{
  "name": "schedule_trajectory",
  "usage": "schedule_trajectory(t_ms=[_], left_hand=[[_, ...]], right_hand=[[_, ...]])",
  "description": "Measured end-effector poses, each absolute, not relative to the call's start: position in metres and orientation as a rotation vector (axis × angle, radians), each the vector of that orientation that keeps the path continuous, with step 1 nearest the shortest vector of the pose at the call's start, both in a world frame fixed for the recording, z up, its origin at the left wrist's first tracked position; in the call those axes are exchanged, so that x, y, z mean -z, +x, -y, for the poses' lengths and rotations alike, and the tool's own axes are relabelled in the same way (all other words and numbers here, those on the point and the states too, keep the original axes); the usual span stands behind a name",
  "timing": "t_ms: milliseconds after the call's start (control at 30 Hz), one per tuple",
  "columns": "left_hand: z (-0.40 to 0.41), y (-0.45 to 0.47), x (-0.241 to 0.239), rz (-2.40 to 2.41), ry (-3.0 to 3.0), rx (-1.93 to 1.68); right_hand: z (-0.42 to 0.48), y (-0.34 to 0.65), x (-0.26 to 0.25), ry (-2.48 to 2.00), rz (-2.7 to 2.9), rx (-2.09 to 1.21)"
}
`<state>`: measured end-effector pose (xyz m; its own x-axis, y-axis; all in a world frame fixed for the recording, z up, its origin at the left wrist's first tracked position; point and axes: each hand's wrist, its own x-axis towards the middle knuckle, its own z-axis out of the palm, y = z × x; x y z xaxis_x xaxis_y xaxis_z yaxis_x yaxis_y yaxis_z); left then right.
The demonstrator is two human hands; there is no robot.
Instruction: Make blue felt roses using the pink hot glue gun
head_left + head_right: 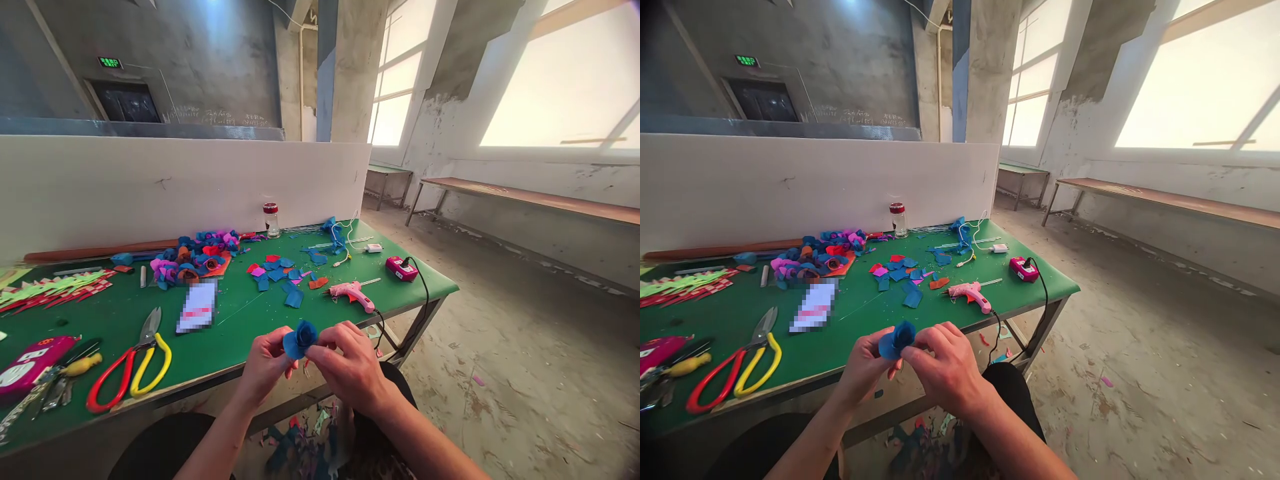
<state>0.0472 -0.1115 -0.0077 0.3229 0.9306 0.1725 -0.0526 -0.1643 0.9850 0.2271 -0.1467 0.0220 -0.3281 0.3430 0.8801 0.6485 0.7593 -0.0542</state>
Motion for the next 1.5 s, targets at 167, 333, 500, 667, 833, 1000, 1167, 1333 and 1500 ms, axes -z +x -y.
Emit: schedule_trajectory(t_ms=[167, 333, 500, 667, 833, 1000, 1167, 1333, 1500], left_hand=[[0.114, 0.05, 0.003, -0.878, 1.449, -1.045], [0.113, 0.05, 0.004, -0.866, 1.439, -1.041], [0.111, 0.048, 0.009, -0.858, 1.447, -1.044], [0.111, 0.05, 0.01, -0.876, 1.403, -1.04], [0.11, 0.049, 0.011, -0.9, 1.364, -1.069], [0.109, 0.045, 0.012, -0.882, 1.417, -1.096], [0.111, 0.048, 0.005, -0.901, 1.464, -1.089], [0.113, 0.05, 0.001, -0.921, 1.49, -1.077], [0.115, 0.051, -0.002, -0.939, 1.497, -1.071]], right_hand=[[0.147, 0.228, -0.018, -0.807, 1.967, 0.4], [0.146, 0.23, -0.019, -0.818, 1.969, 0.385], [0.147, 0.231, -0.019, -0.823, 1.989, 0.377], [0.146, 0.227, -0.013, -0.846, 1.945, 0.365], [0.148, 0.225, -0.011, -0.856, 1.829, 0.306], [0.149, 0.233, -0.021, -0.83, 1.824, 0.296], [0.147, 0.235, -0.024, -0.78, 1.916, 0.276], [0.147, 0.233, -0.021, -0.755, 1.941, 0.295], [0.147, 0.234, -0.016, -0.756, 1.956, 0.338]])
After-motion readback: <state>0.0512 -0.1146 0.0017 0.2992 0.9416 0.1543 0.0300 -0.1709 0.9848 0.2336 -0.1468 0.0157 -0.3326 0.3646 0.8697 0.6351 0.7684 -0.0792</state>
